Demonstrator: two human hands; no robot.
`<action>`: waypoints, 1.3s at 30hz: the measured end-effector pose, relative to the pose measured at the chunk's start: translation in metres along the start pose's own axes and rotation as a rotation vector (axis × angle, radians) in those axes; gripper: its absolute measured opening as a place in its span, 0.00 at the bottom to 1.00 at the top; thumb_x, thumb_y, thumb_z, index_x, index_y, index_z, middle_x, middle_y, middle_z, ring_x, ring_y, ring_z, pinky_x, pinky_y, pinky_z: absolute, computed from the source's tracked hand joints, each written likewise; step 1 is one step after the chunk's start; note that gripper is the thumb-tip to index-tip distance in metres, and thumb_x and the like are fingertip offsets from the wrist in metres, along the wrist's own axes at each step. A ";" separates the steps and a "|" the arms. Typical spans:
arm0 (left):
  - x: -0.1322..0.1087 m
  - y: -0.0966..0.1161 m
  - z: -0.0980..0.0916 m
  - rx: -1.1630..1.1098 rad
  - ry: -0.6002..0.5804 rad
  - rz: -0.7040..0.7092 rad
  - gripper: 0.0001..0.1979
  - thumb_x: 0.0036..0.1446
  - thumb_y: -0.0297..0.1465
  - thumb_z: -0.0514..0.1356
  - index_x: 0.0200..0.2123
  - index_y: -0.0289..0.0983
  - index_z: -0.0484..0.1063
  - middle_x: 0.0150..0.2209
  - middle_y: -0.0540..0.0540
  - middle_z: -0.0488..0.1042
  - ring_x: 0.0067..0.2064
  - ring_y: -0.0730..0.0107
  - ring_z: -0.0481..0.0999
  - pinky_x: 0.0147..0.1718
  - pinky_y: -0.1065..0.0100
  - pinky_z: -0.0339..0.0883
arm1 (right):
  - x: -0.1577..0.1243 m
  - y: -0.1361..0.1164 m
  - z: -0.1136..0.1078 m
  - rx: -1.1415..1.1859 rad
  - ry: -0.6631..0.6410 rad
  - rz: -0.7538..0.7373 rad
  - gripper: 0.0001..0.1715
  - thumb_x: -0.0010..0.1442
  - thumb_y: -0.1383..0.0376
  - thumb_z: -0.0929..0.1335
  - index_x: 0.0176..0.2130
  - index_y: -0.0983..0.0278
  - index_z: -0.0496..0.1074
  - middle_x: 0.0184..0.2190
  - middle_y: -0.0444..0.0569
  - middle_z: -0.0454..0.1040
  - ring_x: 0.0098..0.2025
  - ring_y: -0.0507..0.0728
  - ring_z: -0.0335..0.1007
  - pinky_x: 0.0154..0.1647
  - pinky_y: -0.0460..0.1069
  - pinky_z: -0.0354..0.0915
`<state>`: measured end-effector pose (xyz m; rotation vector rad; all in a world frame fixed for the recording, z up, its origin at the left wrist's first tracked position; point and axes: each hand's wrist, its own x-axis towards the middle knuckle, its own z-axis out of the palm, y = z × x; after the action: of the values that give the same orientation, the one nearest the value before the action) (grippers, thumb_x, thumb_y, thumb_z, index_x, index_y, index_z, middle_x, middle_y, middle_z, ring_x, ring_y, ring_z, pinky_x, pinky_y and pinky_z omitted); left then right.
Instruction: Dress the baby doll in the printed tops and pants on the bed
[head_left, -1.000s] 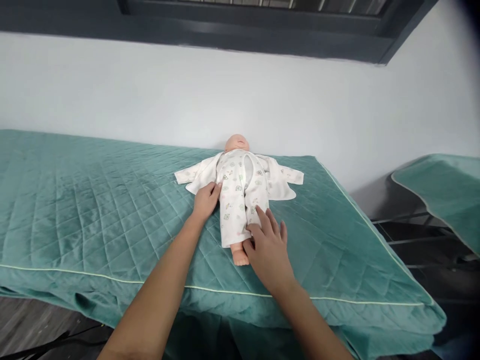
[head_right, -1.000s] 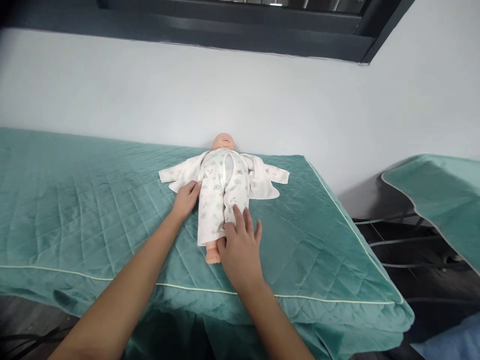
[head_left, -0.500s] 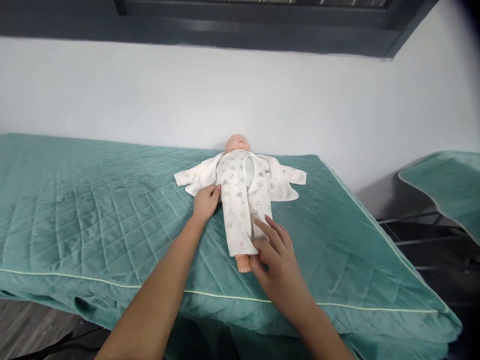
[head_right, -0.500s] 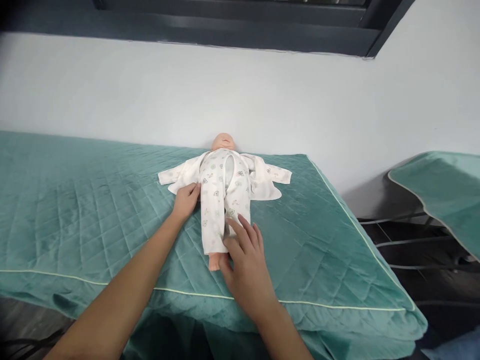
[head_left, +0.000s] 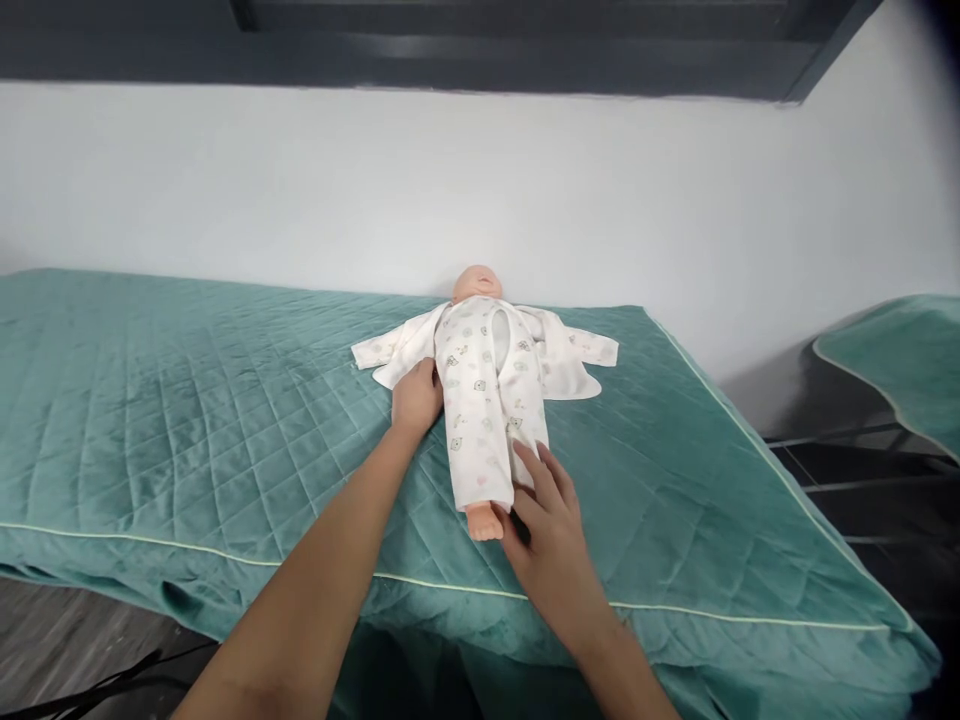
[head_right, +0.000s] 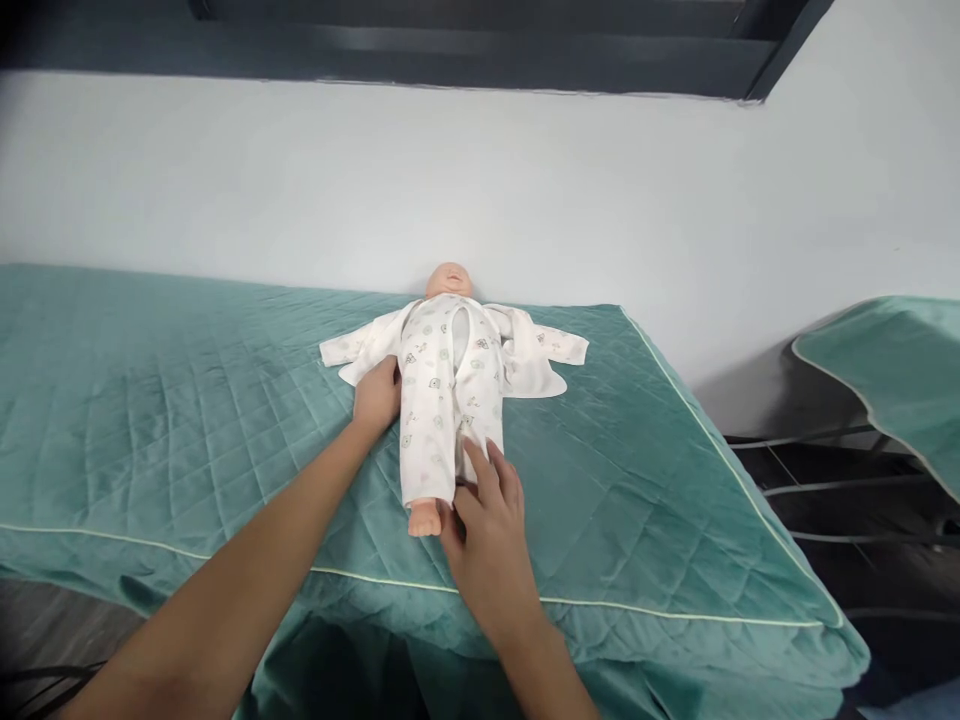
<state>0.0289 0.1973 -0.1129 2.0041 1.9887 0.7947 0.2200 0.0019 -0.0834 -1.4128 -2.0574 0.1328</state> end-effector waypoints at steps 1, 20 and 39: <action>0.000 0.000 0.000 -0.003 0.002 -0.011 0.10 0.68 0.36 0.50 0.41 0.40 0.68 0.43 0.38 0.79 0.42 0.54 0.78 0.36 0.63 0.61 | -0.003 -0.003 -0.001 0.026 0.001 -0.005 0.05 0.65 0.66 0.67 0.37 0.59 0.73 0.70 0.50 0.58 0.74 0.72 0.45 0.64 0.74 0.61; 0.004 0.005 -0.001 0.095 0.001 -0.075 0.10 0.69 0.36 0.48 0.42 0.41 0.68 0.46 0.42 0.79 0.46 0.55 0.78 0.37 0.63 0.64 | -0.031 0.015 -0.006 0.196 0.264 0.170 0.17 0.69 0.70 0.63 0.54 0.57 0.68 0.57 0.54 0.71 0.58 0.59 0.70 0.55 0.58 0.71; 0.004 0.006 -0.002 0.133 0.002 -0.038 0.10 0.68 0.37 0.50 0.41 0.41 0.68 0.46 0.42 0.79 0.46 0.54 0.78 0.38 0.61 0.66 | -0.007 0.018 -0.043 0.263 0.166 0.098 0.07 0.67 0.71 0.63 0.41 0.60 0.69 0.33 0.43 0.70 0.32 0.51 0.68 0.33 0.46 0.63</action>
<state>0.0327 0.2006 -0.1069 2.0296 2.1258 0.6734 0.2596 -0.0078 -0.0601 -1.3151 -1.7652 0.3052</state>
